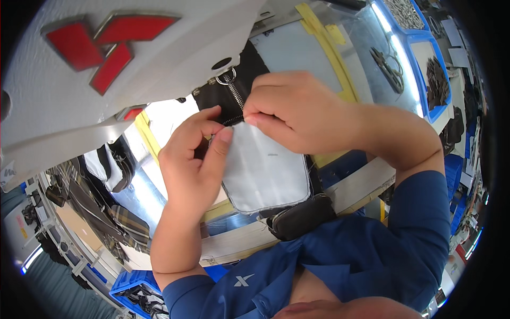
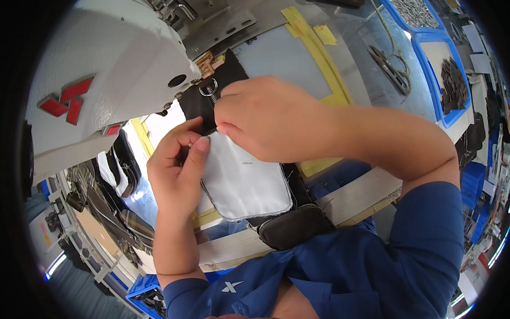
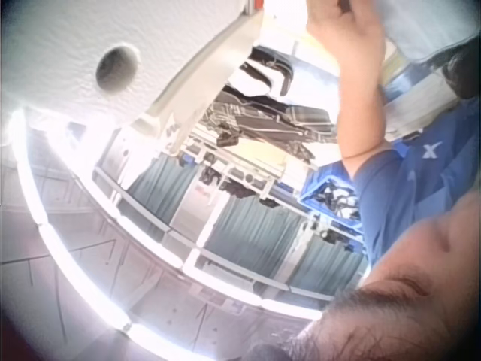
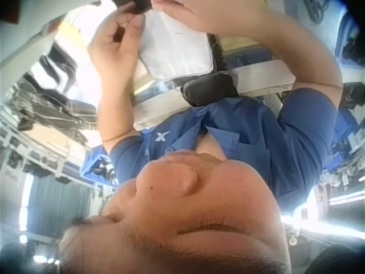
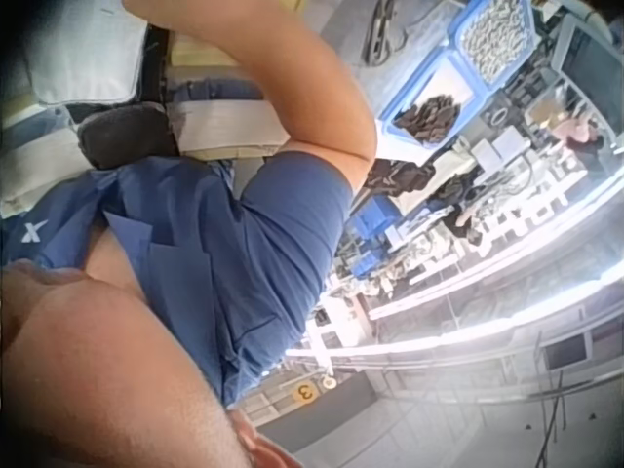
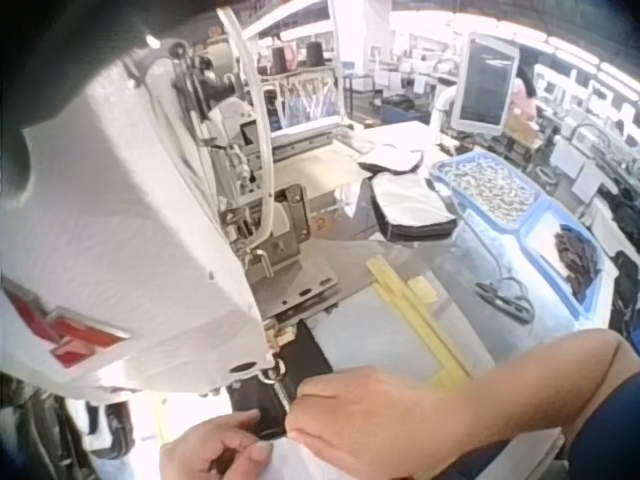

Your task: The person attaches a zipper pull to a zipper on a black fabric pouch and then uses a sewing machine to stitch the zipper in place. They handle the pouch and zipper components by hand, aligning them under the machine needle and guiding the fabric through the sewing process.

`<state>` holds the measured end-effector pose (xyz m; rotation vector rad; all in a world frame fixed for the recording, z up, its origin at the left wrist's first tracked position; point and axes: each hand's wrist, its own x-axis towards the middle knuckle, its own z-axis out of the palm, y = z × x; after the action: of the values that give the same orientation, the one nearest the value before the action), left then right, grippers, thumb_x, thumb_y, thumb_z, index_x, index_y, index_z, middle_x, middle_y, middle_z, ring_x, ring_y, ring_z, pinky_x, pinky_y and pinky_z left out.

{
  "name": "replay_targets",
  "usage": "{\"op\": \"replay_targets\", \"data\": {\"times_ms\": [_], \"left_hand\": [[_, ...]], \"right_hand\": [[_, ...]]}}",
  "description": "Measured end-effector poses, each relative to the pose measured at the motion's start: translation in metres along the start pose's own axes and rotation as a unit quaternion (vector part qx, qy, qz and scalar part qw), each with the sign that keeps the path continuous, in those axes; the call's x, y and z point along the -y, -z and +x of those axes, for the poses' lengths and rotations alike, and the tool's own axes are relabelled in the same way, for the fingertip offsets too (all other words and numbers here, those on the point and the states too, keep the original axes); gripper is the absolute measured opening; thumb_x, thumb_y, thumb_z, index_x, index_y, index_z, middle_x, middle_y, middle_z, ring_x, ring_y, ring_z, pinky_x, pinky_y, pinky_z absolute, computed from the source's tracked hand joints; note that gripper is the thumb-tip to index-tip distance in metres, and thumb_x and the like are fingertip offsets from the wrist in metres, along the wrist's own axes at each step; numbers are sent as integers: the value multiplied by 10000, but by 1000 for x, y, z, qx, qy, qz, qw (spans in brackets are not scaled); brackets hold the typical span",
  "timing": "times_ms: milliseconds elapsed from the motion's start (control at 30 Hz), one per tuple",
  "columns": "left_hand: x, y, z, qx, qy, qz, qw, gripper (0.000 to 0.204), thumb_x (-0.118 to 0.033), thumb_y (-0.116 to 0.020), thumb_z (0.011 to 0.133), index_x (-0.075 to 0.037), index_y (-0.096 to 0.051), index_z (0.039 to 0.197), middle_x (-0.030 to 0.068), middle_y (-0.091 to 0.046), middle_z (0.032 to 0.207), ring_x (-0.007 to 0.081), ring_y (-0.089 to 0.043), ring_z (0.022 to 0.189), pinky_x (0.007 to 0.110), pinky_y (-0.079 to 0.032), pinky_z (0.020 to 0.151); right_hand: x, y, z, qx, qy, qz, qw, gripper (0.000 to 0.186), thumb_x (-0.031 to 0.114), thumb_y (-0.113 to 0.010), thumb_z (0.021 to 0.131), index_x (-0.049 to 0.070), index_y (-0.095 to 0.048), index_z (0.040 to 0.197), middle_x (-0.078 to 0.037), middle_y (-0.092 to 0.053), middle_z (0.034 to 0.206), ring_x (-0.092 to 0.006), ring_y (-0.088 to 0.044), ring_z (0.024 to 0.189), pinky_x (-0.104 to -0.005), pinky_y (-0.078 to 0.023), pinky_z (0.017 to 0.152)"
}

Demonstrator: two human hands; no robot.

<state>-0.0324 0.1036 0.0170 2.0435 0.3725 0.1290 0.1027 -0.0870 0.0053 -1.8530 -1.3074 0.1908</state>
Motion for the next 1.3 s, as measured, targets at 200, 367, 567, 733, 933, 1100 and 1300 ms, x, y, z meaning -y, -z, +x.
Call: {"op": "replay_targets", "data": {"times_ms": [200,367,567,733,933,1100,1300], "left_hand": [[3,1,6,-34,8,92,995,194,-176,-793,954,4,-724,938,87,-728,774,113,-557,619,268,-476,608],[-1,3,23,-52,-27,207,976,284,-248,-809,948,25,-732,952,57,-699,722,149,-586,631,295,-486,629],[8,12,66,-29,-37,176,983,309,-196,-817,921,39,-723,1098,131,-755,933,235,-686,835,349,-537,796],[25,13,74,-21,-59,199,978,309,-258,-727,925,-85,-757,1180,184,-760,1092,404,-708,1029,449,-551,889],[30,18,81,-15,-102,231,967,247,-183,-753,889,-47,-776,1094,180,-766,1061,384,-713,978,441,-552,877],[42,19,88,-24,-134,243,960,275,-114,-853,872,23,-752,1087,105,-784,1022,226,-720,912,361,-554,879],[43,19,91,-23,-174,210,962,272,-115,-855,876,30,-748,1080,101,-779,1000,211,-709,872,357,-557,849]], "right_hand": [[-6,-2,8,27,50,-123,991,140,144,-684,940,19,-642,892,-118,-644,849,-322,-668,807,-439,-537,711],[-17,-2,19,27,-35,-134,990,173,170,-670,962,6,-663,906,-162,-688,911,-382,-688,880,-486,-544,767],[-33,15,49,66,-87,-131,985,259,214,-671,959,-31,-717,887,-231,-713,844,-455,-695,886,-532,-549,787],[-40,16,56,64,-111,-127,984,280,211,-677,951,-45,-735,854,-239,-714,805,-460,-707,869,-528,-561,790],[-39,17,66,90,-147,-113,979,257,205,-653,917,-34,-699,831,-236,-701,807,-451,-692,856,-529,-543,780],[-37,25,71,102,-161,-114,975,286,241,-673,927,-30,-716,847,-226,-710,809,-448,-702,867,-530,-551,771],[-37,23,73,109,-184,-130,968,308,274,-693,928,-22,-743,862,-215,-722,818,-434,-720,867,-520,-571,760]]}}
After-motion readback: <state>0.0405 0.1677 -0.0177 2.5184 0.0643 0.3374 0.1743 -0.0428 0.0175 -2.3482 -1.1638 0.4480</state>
